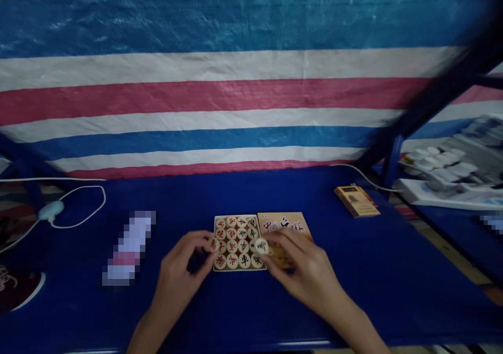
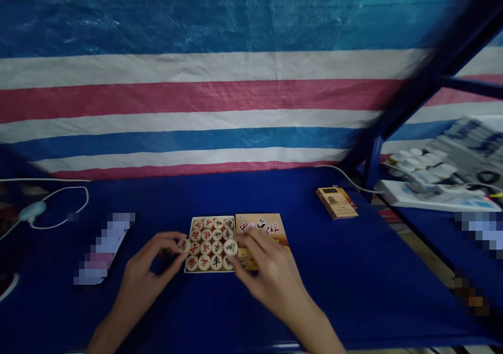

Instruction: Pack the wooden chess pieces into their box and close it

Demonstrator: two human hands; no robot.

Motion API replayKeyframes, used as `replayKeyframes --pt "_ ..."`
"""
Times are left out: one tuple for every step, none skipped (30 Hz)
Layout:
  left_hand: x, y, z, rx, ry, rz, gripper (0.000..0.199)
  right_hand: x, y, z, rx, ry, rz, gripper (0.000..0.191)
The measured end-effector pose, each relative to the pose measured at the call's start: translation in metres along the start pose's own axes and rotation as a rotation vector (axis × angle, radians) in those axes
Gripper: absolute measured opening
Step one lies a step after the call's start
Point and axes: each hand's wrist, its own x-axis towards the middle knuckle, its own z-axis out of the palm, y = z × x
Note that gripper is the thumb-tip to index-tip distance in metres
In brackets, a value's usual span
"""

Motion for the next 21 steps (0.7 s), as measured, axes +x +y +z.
replayKeyframes --pt "0.012 -0.004 0.000 -0.001 -0.013 0.004 0.009 0.013 0.007 -0.002 -0.035 -0.022 -0.008 0.022" --pt "0.024 -0.008 0.001 -0.002 -0.029 0.002 0.008 0.026 0.014 -0.003 -0.072 -0.050 -0.019 0.021" --pt "0.034 -0.012 0.003 0.000 -0.050 0.002 0.008 0.037 0.020 -0.002 -0.109 -0.070 -0.043 0.020" --pt "0.042 -0.016 0.005 0.006 -0.068 -0.001 0.009 0.045 0.026 0.000 -0.140 -0.081 -0.052 0.019" --pt "0.048 -0.019 0.008 0.014 -0.083 -0.004 0.010 0.050 0.031 0.003 -0.170 -0.094 -0.054 0.018" --pt "0.052 -0.022 0.010 0.024 -0.095 -0.006 0.011 0.053 0.035 0.006 -0.198 -0.099 -0.051 0.018" --pt "0.055 -0.025 0.012 0.032 -0.100 -0.007 0.011 0.053 0.037 0.009 -0.222 -0.100 -0.042 0.017" --pt "0.055 -0.027 0.014 0.037 -0.102 -0.007 0.011 0.051 0.039 0.012 -0.241 -0.100 -0.033 0.017" --pt "0.055 -0.029 0.015 0.040 -0.105 -0.007 0.011 0.049 0.040 0.015 -0.252 -0.097 -0.028 0.017" --pt "0.055 -0.030 0.015 0.044 -0.109 -0.004 0.012 0.046 0.040 0.016 -0.257 -0.094 -0.025 0.018" --pt "0.054 -0.031 0.016 0.049 -0.113 0.002 0.015 0.043 0.040 0.017 -0.256 -0.089 -0.025 0.019" --pt "0.053 -0.031 0.016 0.054 -0.118 0.009 0.018 0.041 0.039 0.018 -0.250 -0.086 -0.030 0.020" --pt "0.053 -0.032 0.016 0.057 -0.122 0.017 0.022 0.041 0.037 0.018 -0.242 -0.086 -0.039 0.021" --pt "0.053 -0.032 0.016 0.062 -0.122 0.028 0.026 0.041 0.036 0.018 -0.236 -0.086 -0.050 0.021" --pt "0.053 -0.032 0.015 0.071 -0.115 0.040 0.030 0.042 0.034 0.018 -0.232 -0.089 -0.059 0.021" --pt "0.053 -0.032 0.015 0.084 -0.102 0.055 0.033 0.043 0.032 0.018 -0.230 -0.090 -0.065 0.022" --pt "0.054 -0.032 0.014 0.102 -0.086 0.068 0.034 0.044 0.030 0.018 -0.227 -0.087 -0.067 0.024" --pt "0.054 -0.032 0.013 0.124 -0.068 0.080 0.030 0.044 0.028 0.018 -0.222 -0.079 -0.064 0.026" --pt "0.054 -0.033 0.013 0.146 -0.049 0.088 0.024 0.045 0.027 0.018 -0.212 -0.068 -0.056 0.027" --pt "0.054 -0.034 0.012 0.165 -0.034 0.090 0.016 0.045 0.026 0.018 -0.198 -0.057 -0.046 0.027" --pt "0.053 -0.034 0.011 0.175 -0.026 0.089 0.009 0.045 0.025 0.017 -0.181 -0.051 -0.036 0.025"
